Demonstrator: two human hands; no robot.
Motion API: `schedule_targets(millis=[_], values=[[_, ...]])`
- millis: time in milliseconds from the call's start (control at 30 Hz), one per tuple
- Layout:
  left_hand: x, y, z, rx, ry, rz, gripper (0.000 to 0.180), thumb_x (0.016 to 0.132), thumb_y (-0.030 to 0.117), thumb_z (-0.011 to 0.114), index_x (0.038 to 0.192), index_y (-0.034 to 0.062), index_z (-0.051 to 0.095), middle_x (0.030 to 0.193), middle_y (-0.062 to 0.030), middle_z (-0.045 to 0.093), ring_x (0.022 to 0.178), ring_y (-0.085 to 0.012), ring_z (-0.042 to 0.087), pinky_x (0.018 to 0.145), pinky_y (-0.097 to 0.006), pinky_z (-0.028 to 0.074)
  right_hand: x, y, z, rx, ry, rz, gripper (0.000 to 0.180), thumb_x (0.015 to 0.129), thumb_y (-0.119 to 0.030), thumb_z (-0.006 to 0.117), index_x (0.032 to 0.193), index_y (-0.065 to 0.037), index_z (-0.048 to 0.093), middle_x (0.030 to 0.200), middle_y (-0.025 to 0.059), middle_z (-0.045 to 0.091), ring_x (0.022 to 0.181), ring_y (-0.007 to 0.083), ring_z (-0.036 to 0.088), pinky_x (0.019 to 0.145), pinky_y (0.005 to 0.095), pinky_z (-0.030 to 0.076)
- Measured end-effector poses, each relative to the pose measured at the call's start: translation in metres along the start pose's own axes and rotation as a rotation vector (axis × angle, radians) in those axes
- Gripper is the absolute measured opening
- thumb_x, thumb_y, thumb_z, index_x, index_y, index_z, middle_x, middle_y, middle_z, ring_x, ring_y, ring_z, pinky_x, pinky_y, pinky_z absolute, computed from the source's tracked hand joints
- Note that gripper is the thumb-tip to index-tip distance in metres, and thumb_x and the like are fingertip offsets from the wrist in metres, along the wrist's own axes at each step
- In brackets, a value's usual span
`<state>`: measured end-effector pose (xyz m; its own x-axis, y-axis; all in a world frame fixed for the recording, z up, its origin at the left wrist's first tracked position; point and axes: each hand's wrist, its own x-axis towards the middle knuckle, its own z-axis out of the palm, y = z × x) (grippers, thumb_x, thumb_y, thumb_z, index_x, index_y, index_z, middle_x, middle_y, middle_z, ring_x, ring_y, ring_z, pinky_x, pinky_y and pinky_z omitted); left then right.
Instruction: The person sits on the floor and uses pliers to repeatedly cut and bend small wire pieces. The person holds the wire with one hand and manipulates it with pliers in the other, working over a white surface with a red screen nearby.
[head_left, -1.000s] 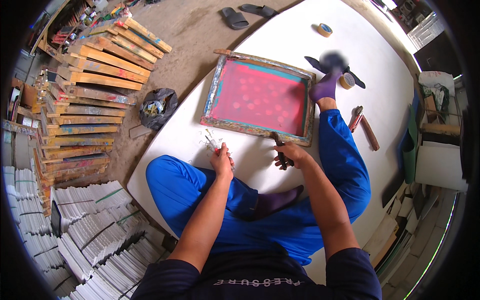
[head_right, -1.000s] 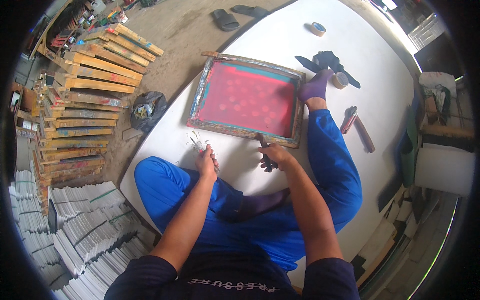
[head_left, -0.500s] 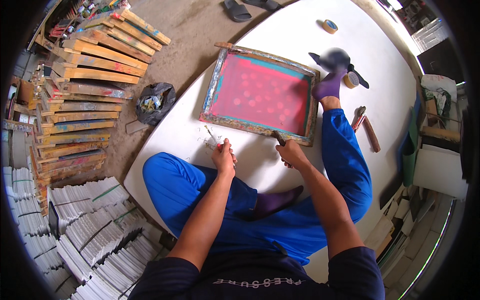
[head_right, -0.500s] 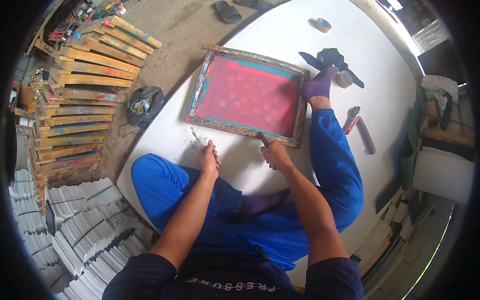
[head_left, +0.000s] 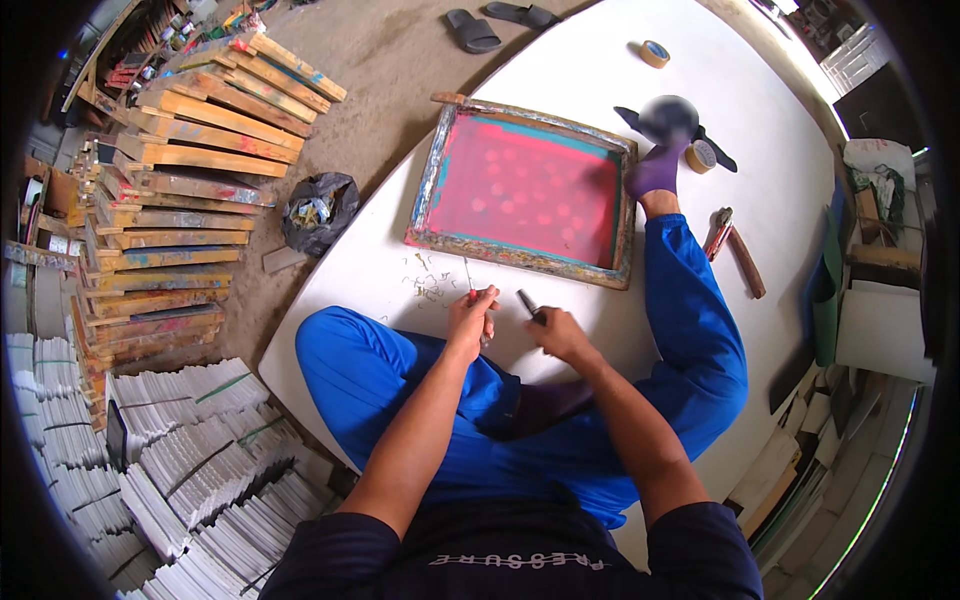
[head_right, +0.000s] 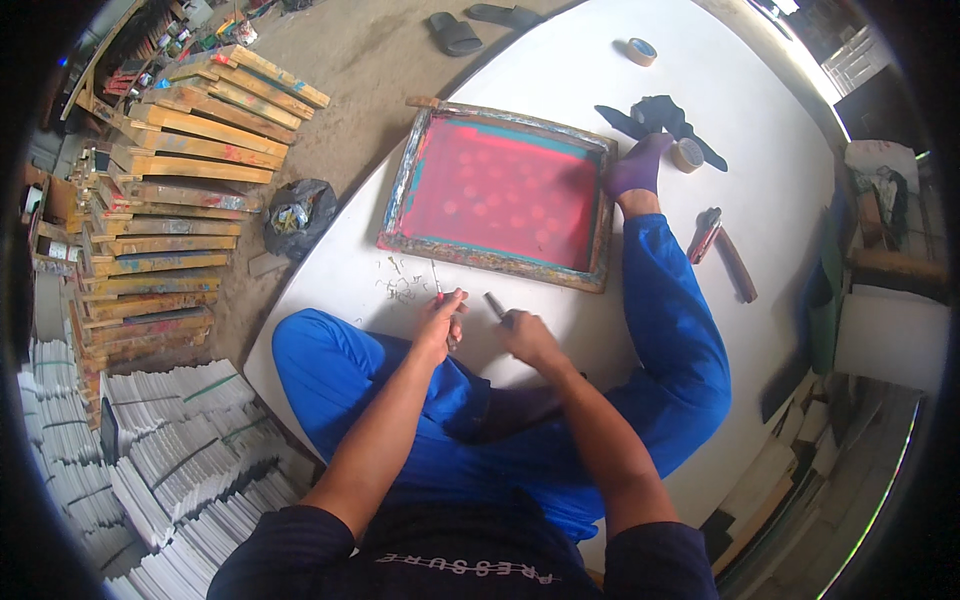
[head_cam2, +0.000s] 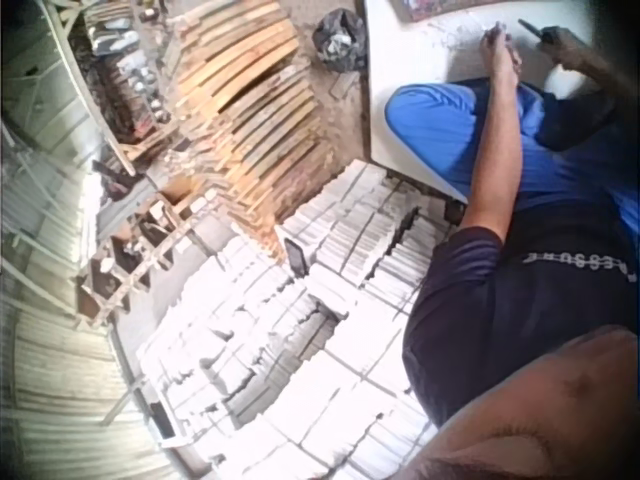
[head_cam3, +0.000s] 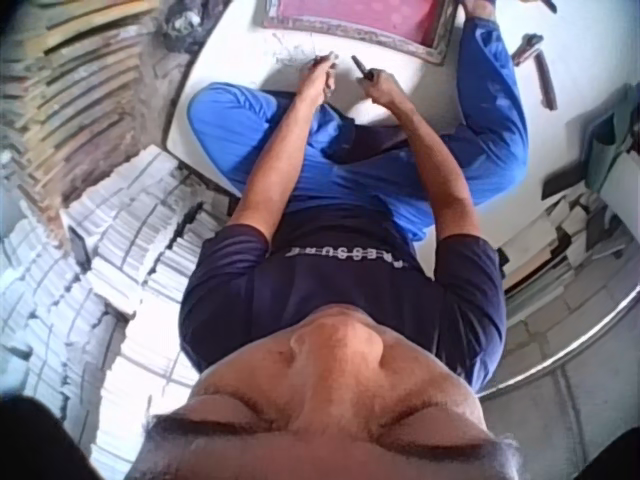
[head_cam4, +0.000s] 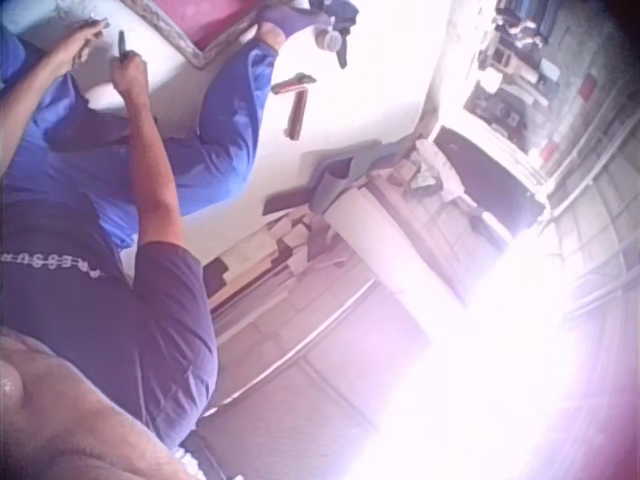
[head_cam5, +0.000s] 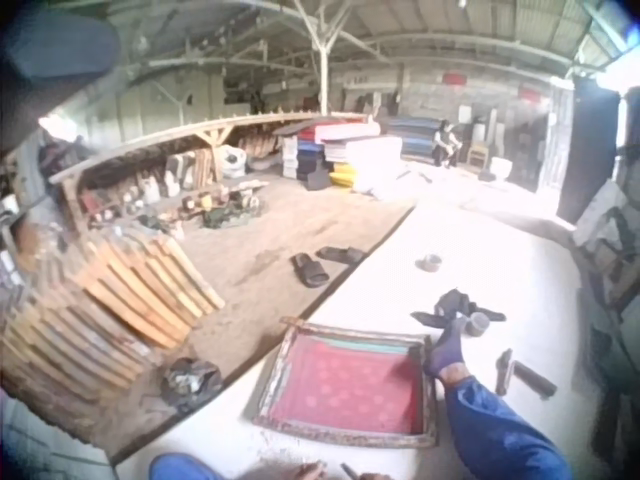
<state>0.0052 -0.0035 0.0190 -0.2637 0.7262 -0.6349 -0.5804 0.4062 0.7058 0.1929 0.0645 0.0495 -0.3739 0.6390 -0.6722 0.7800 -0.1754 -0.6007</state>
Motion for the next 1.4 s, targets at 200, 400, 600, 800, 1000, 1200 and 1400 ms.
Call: schedule_targets(millis=[200, 400, 600, 800, 1000, 1200, 1400], values=[[-0.008, 0.001, -0.010, -0.043, -0.026, -0.027, 0.023, 0.092, 0.026, 0.072, 0.092, 0.0050, 0.062, 0.068, -0.0004, 0.057, 0.045, -0.0076, 0.048, 0.040, -0.026, 0.039, -0.012, -0.020, 0.025, 0.242, -0.241, -0.046, 0.036, 0.086, -0.028, 0.069, 0.104, 0.003, 0.062, 0.073, 0.0091, 0.065, 0.057, 0.0159, 0.063, 0.051, 0.0314, 0.051], [-0.008, 0.007, -0.017, -0.013, 0.014, -0.029, 0.024, 0.090, 0.024, 0.073, 0.085, 0.0077, 0.057, 0.073, -0.0017, 0.057, 0.045, -0.0080, 0.047, 0.039, -0.026, 0.039, -0.014, -0.021, 0.025, 0.434, -0.382, -0.013, 0.034, 0.091, -0.031, 0.068, 0.107, -0.001, 0.061, 0.088, 0.0086, 0.068, 0.067, 0.0150, 0.064, 0.058, 0.0302, 0.053], [0.000, 0.004, -0.020, -0.034, 0.187, -0.007, 0.025, 0.091, 0.025, 0.073, 0.085, 0.0076, 0.057, 0.072, -0.0016, 0.056, 0.043, -0.0087, 0.046, 0.037, -0.027, 0.037, -0.015, -0.018, 0.021, 0.401, -0.438, 0.008, 0.042, 0.096, -0.041, 0.060, 0.113, -0.002, 0.059, 0.098, 0.0103, 0.068, 0.078, 0.0177, 0.067, 0.066, 0.0344, 0.056], [0.010, 0.011, -0.035, -0.163, 0.534, 0.076, 0.025, 0.090, 0.026, 0.074, 0.087, 0.0078, 0.057, 0.072, -0.0009, 0.052, 0.042, -0.0092, 0.044, 0.034, -0.026, 0.033, -0.007, 0.004, -0.006, 0.517, -0.262, 0.070, 0.042, 0.097, -0.043, 0.058, 0.110, -0.003, 0.056, 0.097, 0.0117, 0.067, 0.082, 0.0225, 0.070, 0.063, 0.0396, 0.055], [0.001, 0.019, -0.019, -0.169, 0.542, 0.101, 0.025, 0.090, 0.022, 0.073, 0.100, 0.0095, 0.055, 0.077, -0.0024, 0.053, 0.043, -0.0093, 0.044, 0.034, -0.026, 0.033, -0.001, -0.001, -0.040, 0.475, -0.112, 0.135, 0.044, 0.098, -0.040, 0.055, 0.110, 0.002, 0.057, 0.091, 0.0126, 0.065, 0.076, 0.0242, 0.068, 0.063, 0.0440, 0.056], [0.005, 0.008, -0.019, -0.155, 0.498, 0.155, 0.023, 0.089, 0.018, 0.073, 0.099, 0.0073, 0.055, 0.079, -0.0033, 0.054, 0.042, -0.0092, 0.043, 0.035, -0.026, 0.033, 0.008, -0.005, -0.047, 0.483, -0.085, 0.157, 0.039, 0.098, -0.039, 0.055, 0.107, -0.001, 0.057, 0.088, 0.0119, 0.066, 0.073, 0.0232, 0.069, 0.060, 0.0423, 0.055], [0.005, 0.012, -0.014, -0.159, 0.496, 0.153, 0.022, 0.089, 0.017, 0.073, 0.097, 0.0064, 0.055, 0.079, -0.0033, 0.055, 0.041, -0.0090, 0.042, 0.035, -0.026, 0.034, 0.022, -0.003, -0.052, 0.418, -0.091, 0.193, 0.038, 0.097, -0.038, 0.056, 0.101, -0.001, 0.057, 0.081, 0.0125, 0.066, 0.066, 0.0230, 0.068, 0.047, 0.0379, 0.051]])
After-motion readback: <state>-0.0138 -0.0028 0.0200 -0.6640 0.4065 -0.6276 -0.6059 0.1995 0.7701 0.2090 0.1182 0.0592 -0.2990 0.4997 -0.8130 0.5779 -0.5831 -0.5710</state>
